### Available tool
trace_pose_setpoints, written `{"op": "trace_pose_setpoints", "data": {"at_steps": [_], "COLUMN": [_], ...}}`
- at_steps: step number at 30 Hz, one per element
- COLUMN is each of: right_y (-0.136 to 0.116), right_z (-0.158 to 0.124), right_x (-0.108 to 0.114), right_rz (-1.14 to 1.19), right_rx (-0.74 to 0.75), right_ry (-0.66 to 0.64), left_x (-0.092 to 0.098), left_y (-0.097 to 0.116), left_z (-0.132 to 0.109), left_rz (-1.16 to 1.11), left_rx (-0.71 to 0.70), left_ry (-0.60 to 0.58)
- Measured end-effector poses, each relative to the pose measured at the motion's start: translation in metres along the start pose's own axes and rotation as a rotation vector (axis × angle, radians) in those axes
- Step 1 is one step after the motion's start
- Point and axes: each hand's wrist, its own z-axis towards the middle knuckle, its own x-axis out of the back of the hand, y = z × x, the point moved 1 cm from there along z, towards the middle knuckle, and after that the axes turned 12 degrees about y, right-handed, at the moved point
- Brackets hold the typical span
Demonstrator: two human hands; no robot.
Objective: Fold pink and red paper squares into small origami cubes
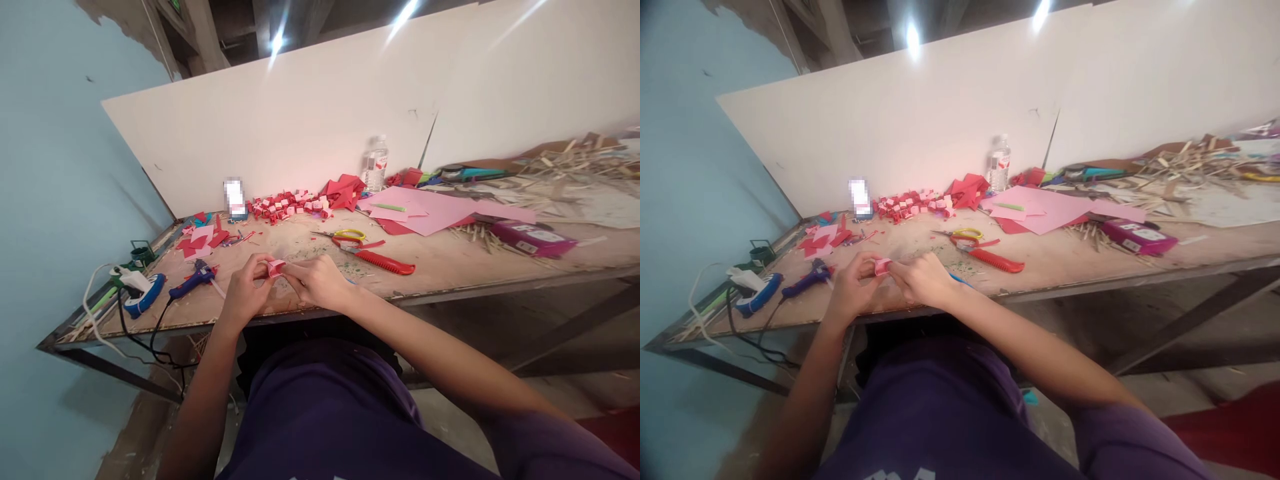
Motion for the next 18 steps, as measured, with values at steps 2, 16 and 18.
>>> {"op": "trace_pose_setpoints", "data": {"at_steps": [2, 16, 18], "right_y": [-0.0018, -0.0050, -0.0047], "right_z": [0.0000, 0.0054, 0.0064], "right_x": [-0.0003, 0.0012, 0.0018], "right_rz": [-0.009, -0.039, -0.040], "right_rx": [-0.015, -0.072, -0.089], "right_ry": [0.020, -0.165, -0.202], "left_x": [-0.0002, -0.0015, -0.0016], "left_y": [-0.0006, -0.0007, -0.0006], "left_z": [0.0003, 0.0005, 0.0007], "left_rz": [-0.014, 0.017, 0.021], "left_rx": [0.006, -0.022, -0.023], "left_ry": [0.003, 0.010, 0.000]}}
